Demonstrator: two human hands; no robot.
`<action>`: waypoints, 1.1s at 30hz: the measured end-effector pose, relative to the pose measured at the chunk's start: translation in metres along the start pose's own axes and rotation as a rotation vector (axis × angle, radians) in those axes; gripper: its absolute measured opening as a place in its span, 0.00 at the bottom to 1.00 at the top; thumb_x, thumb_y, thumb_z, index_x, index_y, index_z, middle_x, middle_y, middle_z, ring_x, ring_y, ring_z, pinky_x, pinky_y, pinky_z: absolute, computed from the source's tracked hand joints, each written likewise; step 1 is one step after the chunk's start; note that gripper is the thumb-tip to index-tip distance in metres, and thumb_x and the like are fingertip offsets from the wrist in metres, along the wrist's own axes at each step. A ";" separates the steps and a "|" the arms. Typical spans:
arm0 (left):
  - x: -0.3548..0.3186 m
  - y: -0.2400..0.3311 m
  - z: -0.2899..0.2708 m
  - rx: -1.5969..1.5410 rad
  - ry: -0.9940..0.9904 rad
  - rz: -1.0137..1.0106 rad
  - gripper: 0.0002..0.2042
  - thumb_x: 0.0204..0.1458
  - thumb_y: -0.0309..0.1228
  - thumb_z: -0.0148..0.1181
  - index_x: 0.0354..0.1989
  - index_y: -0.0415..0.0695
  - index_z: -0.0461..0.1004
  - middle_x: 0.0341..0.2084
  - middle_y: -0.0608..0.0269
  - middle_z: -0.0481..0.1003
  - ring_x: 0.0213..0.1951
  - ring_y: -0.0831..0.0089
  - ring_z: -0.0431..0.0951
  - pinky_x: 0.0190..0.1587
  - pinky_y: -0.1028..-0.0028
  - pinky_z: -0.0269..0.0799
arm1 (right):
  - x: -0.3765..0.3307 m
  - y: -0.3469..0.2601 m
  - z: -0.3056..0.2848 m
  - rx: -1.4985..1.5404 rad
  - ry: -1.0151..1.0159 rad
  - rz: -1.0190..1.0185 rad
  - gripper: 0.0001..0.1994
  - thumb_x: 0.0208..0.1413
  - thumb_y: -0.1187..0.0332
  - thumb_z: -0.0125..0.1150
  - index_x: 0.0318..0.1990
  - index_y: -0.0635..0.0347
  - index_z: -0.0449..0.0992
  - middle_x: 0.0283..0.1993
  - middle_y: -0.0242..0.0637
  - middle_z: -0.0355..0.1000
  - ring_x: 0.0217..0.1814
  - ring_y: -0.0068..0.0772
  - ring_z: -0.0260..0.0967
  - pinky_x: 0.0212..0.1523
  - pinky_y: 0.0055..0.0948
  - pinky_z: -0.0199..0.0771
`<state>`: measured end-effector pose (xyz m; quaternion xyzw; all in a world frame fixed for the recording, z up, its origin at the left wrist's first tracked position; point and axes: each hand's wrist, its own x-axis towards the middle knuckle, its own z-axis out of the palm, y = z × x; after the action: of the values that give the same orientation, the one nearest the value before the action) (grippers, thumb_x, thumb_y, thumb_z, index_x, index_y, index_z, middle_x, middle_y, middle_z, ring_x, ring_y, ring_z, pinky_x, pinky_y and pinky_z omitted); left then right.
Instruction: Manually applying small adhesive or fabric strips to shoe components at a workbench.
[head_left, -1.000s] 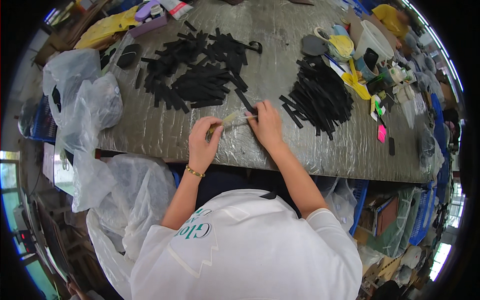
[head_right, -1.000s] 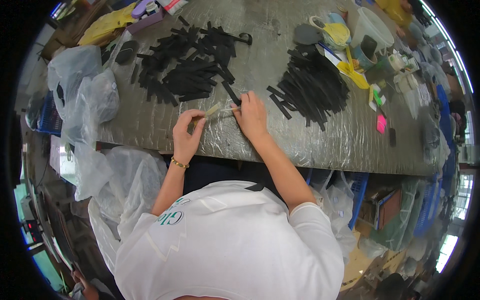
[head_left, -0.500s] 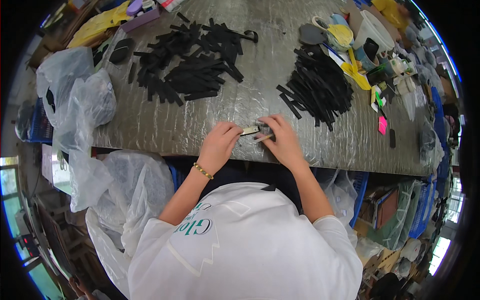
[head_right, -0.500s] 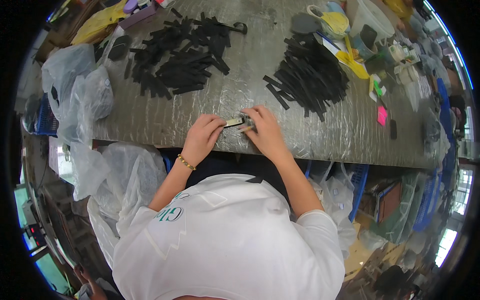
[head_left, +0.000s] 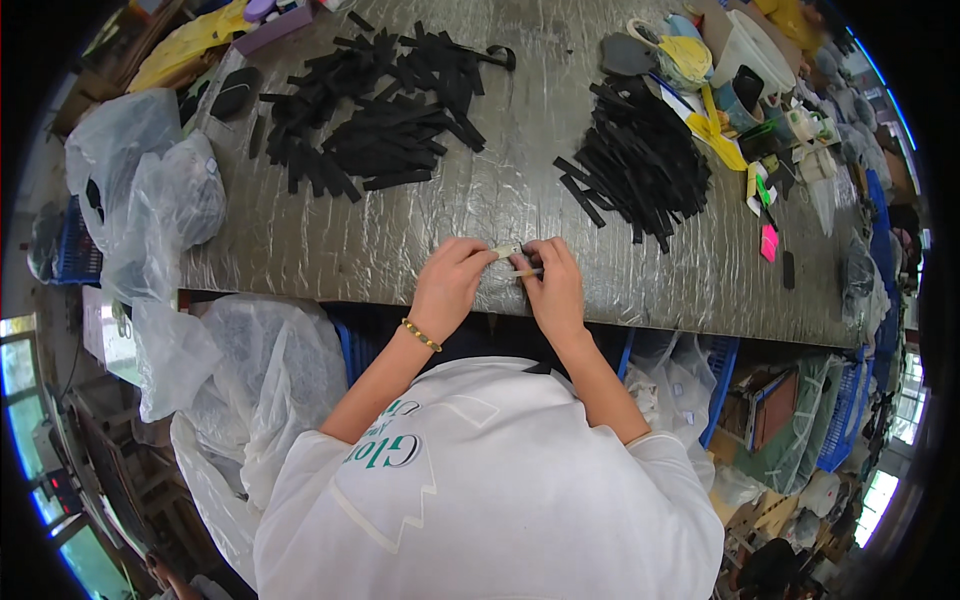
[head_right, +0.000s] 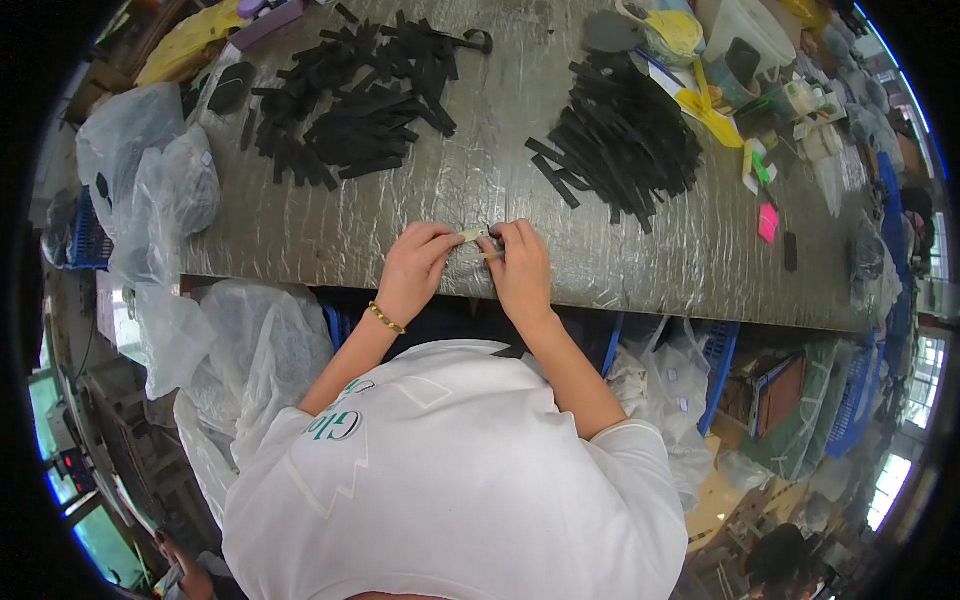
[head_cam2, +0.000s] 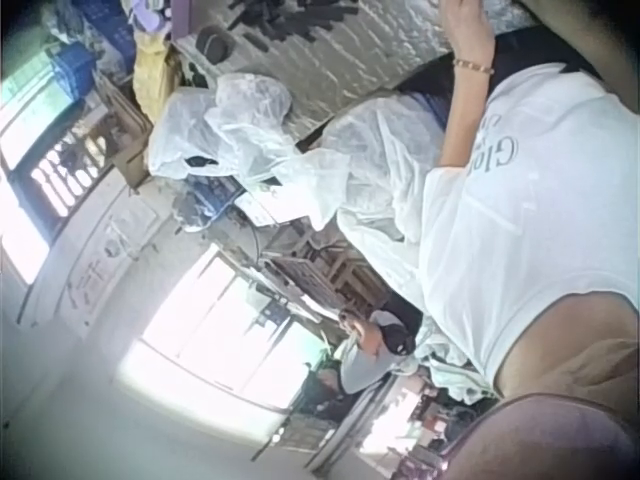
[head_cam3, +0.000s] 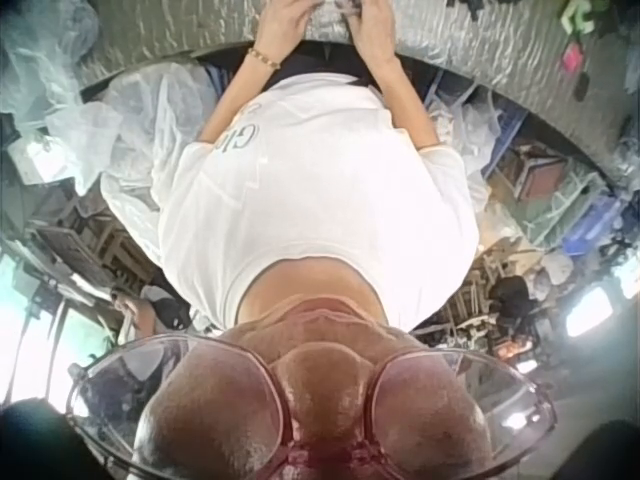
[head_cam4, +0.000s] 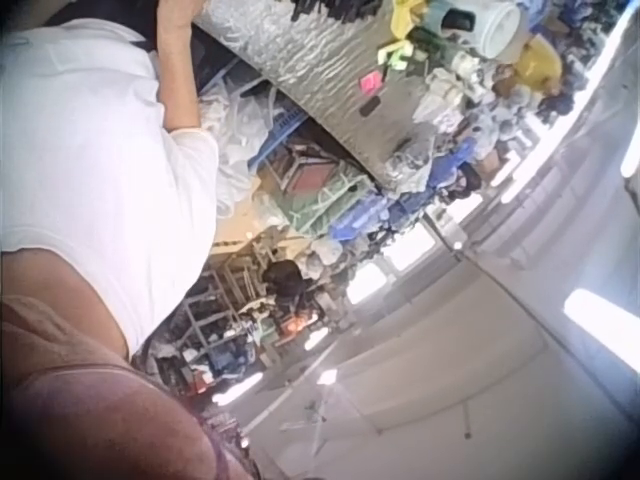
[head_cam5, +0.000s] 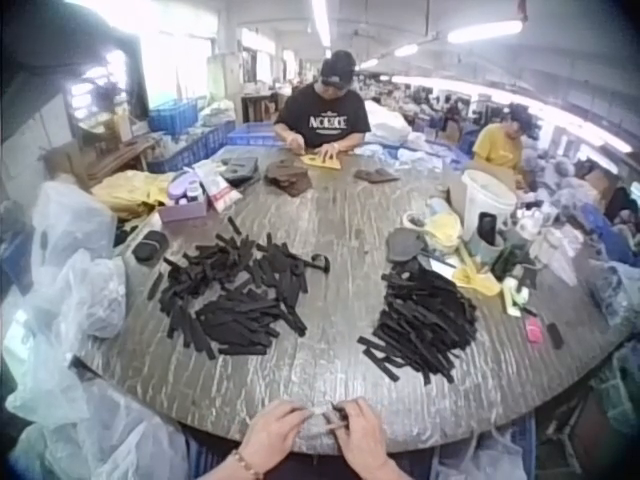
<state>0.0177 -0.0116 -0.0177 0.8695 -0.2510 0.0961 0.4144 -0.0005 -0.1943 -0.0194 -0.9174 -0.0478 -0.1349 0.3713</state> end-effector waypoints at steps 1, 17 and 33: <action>0.000 -0.001 0.002 0.009 0.003 0.012 0.12 0.47 0.17 0.61 0.41 0.40 0.79 0.39 0.58 0.76 0.43 0.56 0.76 0.45 0.63 0.73 | 0.000 0.001 0.001 0.000 -0.001 0.001 0.10 0.55 0.71 0.68 0.38 0.67 0.75 0.35 0.44 0.70 0.34 0.44 0.72 0.37 0.38 0.71; 0.003 0.008 0.006 0.172 0.003 0.048 0.17 0.43 0.19 0.58 0.43 0.44 0.80 0.37 0.62 0.74 0.41 0.63 0.75 0.44 0.67 0.74 | 0.030 0.009 -0.036 0.569 -0.065 0.244 0.17 0.73 0.62 0.43 0.40 0.68 0.73 0.35 0.37 0.72 0.31 0.28 0.71 0.36 0.27 0.71; 0.004 0.007 0.008 0.209 0.012 0.084 0.16 0.44 0.21 0.59 0.43 0.45 0.80 0.36 0.64 0.73 0.40 0.65 0.74 0.43 0.69 0.74 | 0.026 0.002 -0.026 0.411 -0.149 0.242 0.11 0.63 0.68 0.62 0.38 0.72 0.81 0.32 0.35 0.79 0.33 0.24 0.78 0.36 0.22 0.77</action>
<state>0.0169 -0.0229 -0.0165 0.8961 -0.2733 0.1442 0.3186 0.0190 -0.2142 0.0047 -0.8292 0.0086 -0.0090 0.5588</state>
